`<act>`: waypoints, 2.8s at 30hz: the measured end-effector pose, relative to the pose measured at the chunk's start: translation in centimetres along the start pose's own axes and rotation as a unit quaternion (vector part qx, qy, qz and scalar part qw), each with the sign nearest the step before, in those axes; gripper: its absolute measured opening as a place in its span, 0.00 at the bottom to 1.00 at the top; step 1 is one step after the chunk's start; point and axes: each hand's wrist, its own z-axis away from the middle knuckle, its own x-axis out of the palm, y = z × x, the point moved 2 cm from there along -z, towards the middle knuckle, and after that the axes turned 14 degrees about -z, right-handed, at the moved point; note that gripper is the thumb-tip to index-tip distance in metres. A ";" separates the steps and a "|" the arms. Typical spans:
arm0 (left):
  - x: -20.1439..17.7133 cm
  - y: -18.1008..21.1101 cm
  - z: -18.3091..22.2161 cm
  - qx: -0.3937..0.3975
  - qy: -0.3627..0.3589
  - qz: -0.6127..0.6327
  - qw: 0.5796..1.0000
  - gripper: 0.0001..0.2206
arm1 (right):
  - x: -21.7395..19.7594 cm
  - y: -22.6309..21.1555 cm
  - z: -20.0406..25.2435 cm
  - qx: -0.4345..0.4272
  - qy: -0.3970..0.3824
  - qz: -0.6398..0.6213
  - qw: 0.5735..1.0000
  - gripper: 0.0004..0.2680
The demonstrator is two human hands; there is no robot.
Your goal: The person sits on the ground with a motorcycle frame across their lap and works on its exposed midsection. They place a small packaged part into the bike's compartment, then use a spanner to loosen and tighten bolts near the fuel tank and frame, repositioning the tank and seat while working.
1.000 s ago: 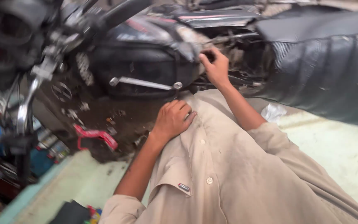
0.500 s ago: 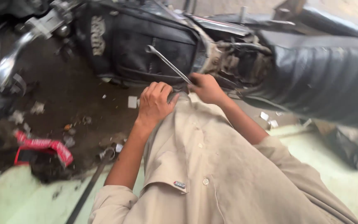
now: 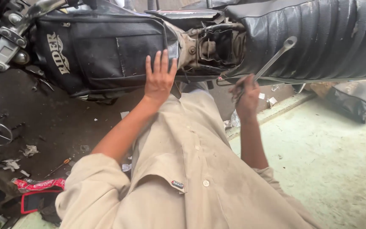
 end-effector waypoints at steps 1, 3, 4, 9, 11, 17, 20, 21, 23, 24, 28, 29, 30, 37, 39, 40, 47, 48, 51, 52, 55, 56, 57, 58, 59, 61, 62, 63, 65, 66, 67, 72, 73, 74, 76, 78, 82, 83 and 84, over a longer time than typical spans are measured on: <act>-1.0 -0.6 -0.2 -0.002 0.006 0.027 1.000 0.17 | -0.2 0.8 0.4 0.008 0.011 0.021 1.000 0.16; -3.8 -2.3 -0.6 -0.004 0.007 0.048 0.999 0.17 | -1.1 2.5 0.8 0.023 0.021 0.036 0.999 0.16; -5.7 -3.5 -1.0 -0.013 0.042 0.077 0.996 0.17 | -1.8 3.5 0.8 0.033 0.025 0.037 0.998 0.16; -16.1 -13.1 0.2 -0.140 0.112 0.160 0.971 0.20 | -1.3 3.8 0.1 0.055 -0.002 0.088 0.995 0.15; -18.2 -16.3 2.8 -0.227 0.170 0.194 0.939 0.17 | -0.9 3.2 -1.1 0.025 -0.017 0.134 0.990 0.13; -18.3 -14.9 4.5 -0.298 0.250 0.191 0.901 0.12 | 4.7 0.7 -3.6 0.007 -0.093 0.185 0.978 0.12; -19.3 -10.5 0.7 -0.285 0.174 0.130 0.934 0.13 | 6.9 0.9 -4.2 0.017 -0.118 0.196 0.973 0.12; -18.1 -8.6 0.2 -0.290 0.175 0.126 0.932 0.13 | 7.1 0.9 -4.1 0.018 -0.124 0.198 0.972 0.12; -15.3 -5.1 -1.9 -0.218 0.136 0.092 0.962 0.29 | 8.2 1.1 -4.8 0.003 -0.152 0.168 0.974 0.13; -14.1 -4.4 -2.0 -0.220 0.137 0.093 0.961 0.29 | 8.8 0.8 -4.6 0.003 -0.152 0.171 0.974 0.13; -7.9 -0.7 -2.5 -0.131 -0.087 0.187 0.970 0.28 | 8.6 -0.8 -3.9 -0.092 -0.107 0.212 0.967 0.10; -6.0 0.8 -3.1 -0.062 -0.149 0.202 0.966 0.27 | 7.7 -1.7 -4.3 -0.137 -0.093 0.245 0.955 0.09; -6.0 1.7 -3.4 -0.027 -0.138 0.220 0.965 0.27 | 6.4 -2.1 -3.5 -0.158 -0.059 0.251 0.953 0.09; -6.1 10.1 -7.2 -0.051 -0.252 0.707 0.659 0.27 | 0.1 -3.8 4.7 -0.178 -0.069 0.401 0.896 0.09; -5.2 12.4 -7.8 -0.080 -0.323 0.781 0.528 0.23 | -2.3 -4.0 5.9 -0.210 -0.079 0.423 0.878 0.09; -4.4 13.3 -7.7 -0.143 -0.363 0.726 0.565 0.19 | -4.7 -3.9 6.0 -0.183 -0.024 0.416 0.891 0.08; -2.1 14.0 -9.6 -0.258 -0.283 0.646 0.660 0.14 | -31.8 0.7 1.3 0.049 0.308 0.188 0.932 0.08; -1.6 13.7 -9.9 -0.273 -0.275 0.639 0.664 0.14 | -35.8 1.3 -0.8 0.056 0.292 0.189 0.936 0.08; -2.1 12.1 -9.5 -0.456 -0.161 0.672 0.561 0.13 | -44.7 3.5 -7.4 0.097 0.269 0.086 0.954 0.10; -3.5 11.9 -9.4 -0.483 -0.148 0.687 0.523 0.14 | -46.1 3.4 -9.7 0.102 0.270 0.039 0.957 0.11; -6.4 11.9 -7.4 -0.549 -0.108 0.671 0.486 0.15 | -51.0 5.2 -15.6 0.123 0.242 -0.033 0.962 0.15; -7.2 12.2 -6.4 -0.573 -0.099 0.653 0.485 0.15 | -52.6 5.7 -17.8 0.118 0.230 -0.063 0.964 0.18; -7.0 12.8 -5.3 -0.591 -0.080 0.643 0.481 0.15 | -52.6 4.6 -18.5 0.137 0.210 -0.055 0.967 0.18; -7.4 13.2 -3.5 -0.610 -0.078 0.624 0.482 0.14 | -51.8 4.1 -19.6 0.147 0.169 -0.084 0.971 0.22; -7.8 13.5 -1.7 -0.629 -0.077 0.606 0.481 0.14 | -50.8 3.6 -20.7 0.160 0.129 -0.114 0.972 0.27; -7.8 14.5 2.3 -0.660 -0.051 0.563 0.495 0.14 | -47.2 2.1 -20.8 0.185 0.096 -0.080 0.975 0.28; -7.6 14.8 3.6 -0.662 -0.053 0.542 0.516 0.14 | -45.5 0.7 -20.9 0.173 0.091 -0.058 0.979 0.29; -8.2 15.0 5.0 -0.674 -0.031 0.529 0.514 0.14 | -43.3 -0.2 -20.8 0.187 0.066 -0.057 0.978 0.29; -8.6 16.0 7.7 -0.714 -0.043 0.507 0.482 0.14 | -40.6 -2.7 -19.8 0.139 0.105 -0.061 0.983 0.30; -8.9 16.2 8.7 -0.721 -0.034 0.500 0.478 0.14 | -41.3 -2.0 -20.1 0.148 0.094 -0.058 0.983 0.30; -9.1 16.5 9.8 -0.740 -0.026 0.495 0.455 0.14 | -42.3 -1.2 -20.4 0.149 0.138 -0.065 0.977 0.29; -9.8 16.9 11.2 -0.779 -0.018 0.449 0.437 0.14 | -46.2 2.0 -21.8 0.100 0.172 -0.075 0.977 0.27; -9.9 16.8 10.9 -0.761 -0.066 0.374 0.525 0.16 | -46.2 2.0 -22.0 0.086 0.145 -0.106 0.980 0.25; -10.2 16.7 10.7 -0.732 -0.117 0.291 0.605 0.19 | -46.3 2.1 -21.7 0.073 0.121 -0.139 0.980 0.24; -10.7 16.5 9.3 -0.683 -0.160 0.236 0.673 0.19 | -50.5 4.9 -23.3 0.082 0.147 -0.148 0.975 0.23; -11.1 16.0 7.1 -0.614 -0.204 0.187 0.739 0.20 | -55.2 7.4 -23.7 0.079 0.182 -0.161 0.967 0.22; -11.9 14.4 3.9 -0.517 -0.261 0.041 0.814 0.20 | -56.6 8.3 -16.9 0.110 0.181 -0.106 0.971 0.19; -11.9 13.7 3.1 -0.466 -0.222 -0.024 0.856 0.20 | -54.5 8.0 -14.4 0.157 0.174 -0.021 0.972 0.18; -11.4 12.7 2.4 -0.462 -0.220 -0.020 0.859 0.20 | -56.9 10.0 -12.6 0.151 0.177 -0.022 0.972 0.18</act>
